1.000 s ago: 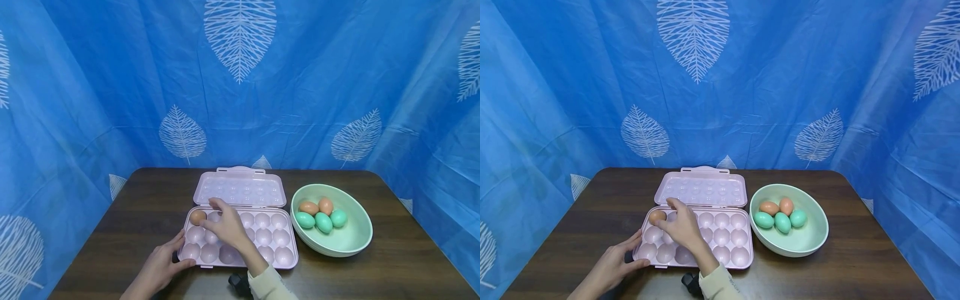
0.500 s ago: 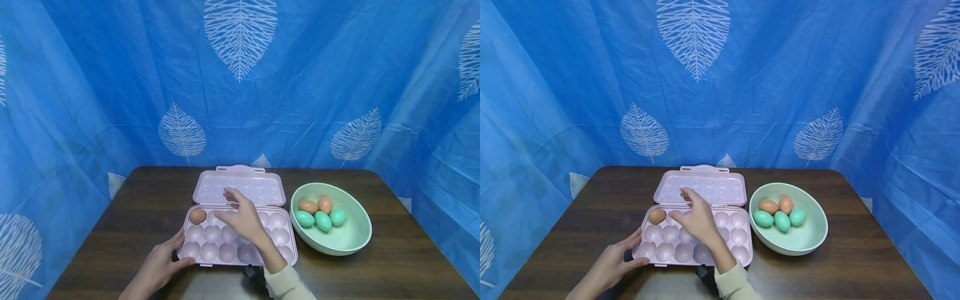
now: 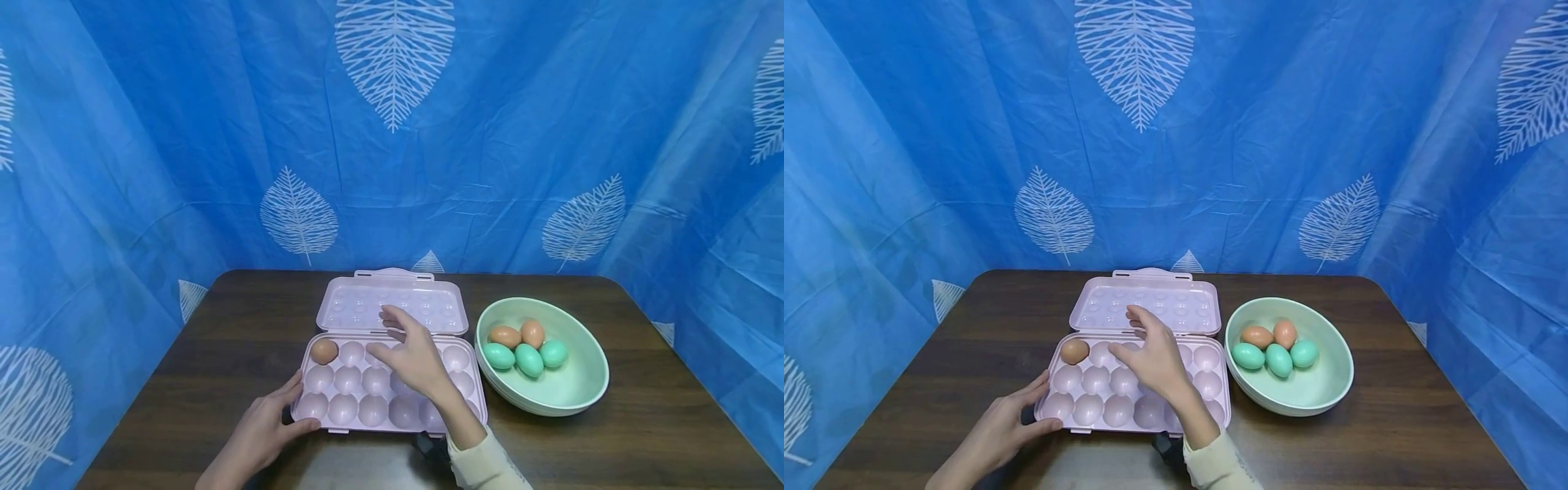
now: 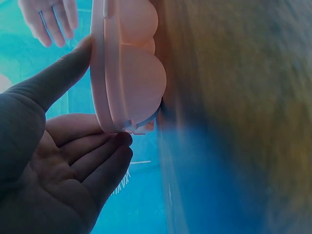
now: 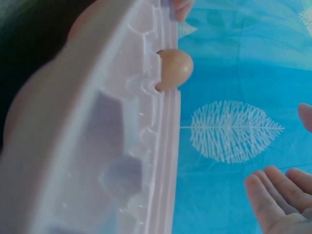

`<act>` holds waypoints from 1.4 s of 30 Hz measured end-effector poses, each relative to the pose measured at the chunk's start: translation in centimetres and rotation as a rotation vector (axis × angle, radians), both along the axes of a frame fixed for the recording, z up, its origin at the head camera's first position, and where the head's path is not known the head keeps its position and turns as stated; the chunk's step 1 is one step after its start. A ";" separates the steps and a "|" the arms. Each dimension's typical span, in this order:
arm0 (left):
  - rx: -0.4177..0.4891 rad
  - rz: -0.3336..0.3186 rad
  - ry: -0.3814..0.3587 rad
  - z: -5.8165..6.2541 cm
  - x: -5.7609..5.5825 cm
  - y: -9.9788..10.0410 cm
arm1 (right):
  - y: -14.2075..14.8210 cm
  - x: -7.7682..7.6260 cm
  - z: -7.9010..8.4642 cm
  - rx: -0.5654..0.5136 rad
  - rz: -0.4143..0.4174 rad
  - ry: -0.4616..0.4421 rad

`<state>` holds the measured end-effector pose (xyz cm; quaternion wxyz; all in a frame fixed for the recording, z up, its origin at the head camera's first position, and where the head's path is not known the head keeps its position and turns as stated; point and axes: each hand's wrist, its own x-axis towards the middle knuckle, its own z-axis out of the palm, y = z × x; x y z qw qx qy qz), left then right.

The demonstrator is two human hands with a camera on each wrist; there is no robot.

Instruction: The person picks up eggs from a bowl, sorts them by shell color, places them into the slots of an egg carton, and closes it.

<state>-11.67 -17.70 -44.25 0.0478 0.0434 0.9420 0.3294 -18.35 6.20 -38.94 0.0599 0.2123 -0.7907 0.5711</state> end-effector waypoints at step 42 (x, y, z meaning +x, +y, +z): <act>-0.026 0.000 0.009 -0.1 0.0 -0.1 | 7.2 -1.1 -1.2 0.029 -0.126 0.081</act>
